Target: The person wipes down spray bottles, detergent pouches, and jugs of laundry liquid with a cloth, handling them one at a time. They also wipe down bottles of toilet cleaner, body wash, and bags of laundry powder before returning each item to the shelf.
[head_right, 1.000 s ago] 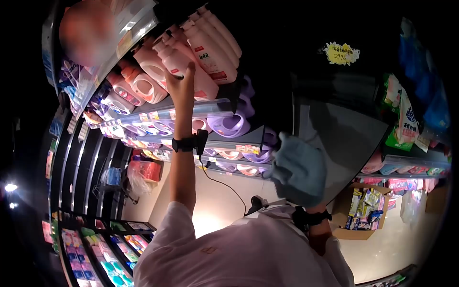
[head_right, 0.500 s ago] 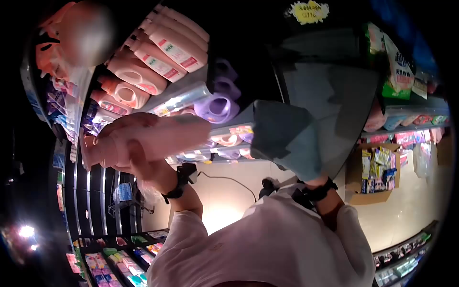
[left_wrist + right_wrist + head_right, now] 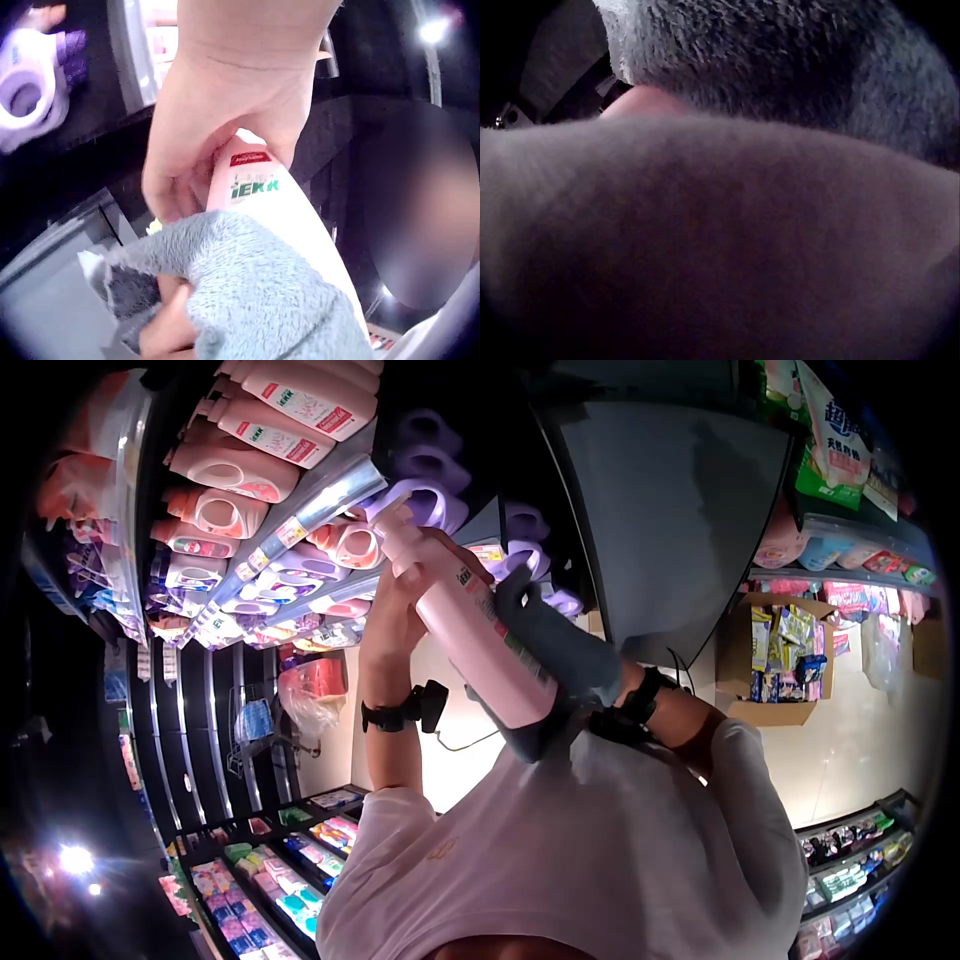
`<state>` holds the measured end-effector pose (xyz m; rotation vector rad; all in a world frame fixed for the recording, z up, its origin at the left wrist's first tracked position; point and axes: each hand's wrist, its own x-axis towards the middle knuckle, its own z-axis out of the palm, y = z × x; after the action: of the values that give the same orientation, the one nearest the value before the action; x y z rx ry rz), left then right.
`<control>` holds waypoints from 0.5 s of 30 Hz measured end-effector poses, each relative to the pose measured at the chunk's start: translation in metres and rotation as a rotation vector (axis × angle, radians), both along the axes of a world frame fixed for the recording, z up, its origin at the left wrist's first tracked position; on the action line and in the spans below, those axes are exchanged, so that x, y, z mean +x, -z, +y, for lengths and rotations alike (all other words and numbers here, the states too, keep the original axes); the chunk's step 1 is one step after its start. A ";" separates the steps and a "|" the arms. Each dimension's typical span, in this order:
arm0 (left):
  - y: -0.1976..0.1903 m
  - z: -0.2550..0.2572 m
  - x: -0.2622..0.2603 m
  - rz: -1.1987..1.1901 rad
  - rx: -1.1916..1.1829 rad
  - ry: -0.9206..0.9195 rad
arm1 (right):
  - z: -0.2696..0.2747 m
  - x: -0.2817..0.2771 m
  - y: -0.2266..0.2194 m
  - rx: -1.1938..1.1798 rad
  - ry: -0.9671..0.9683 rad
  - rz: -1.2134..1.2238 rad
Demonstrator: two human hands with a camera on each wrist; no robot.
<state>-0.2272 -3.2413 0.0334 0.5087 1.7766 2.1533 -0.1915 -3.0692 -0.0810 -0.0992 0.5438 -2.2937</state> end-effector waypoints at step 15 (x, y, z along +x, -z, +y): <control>0.071 0.059 0.110 0.152 -0.454 -0.652 | 0.009 0.005 0.023 0.470 0.605 0.941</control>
<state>-0.1172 -3.1827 -0.0380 -0.0384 2.7044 1.9818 -0.1862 -3.0605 -0.1036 -0.9103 1.7698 -2.5032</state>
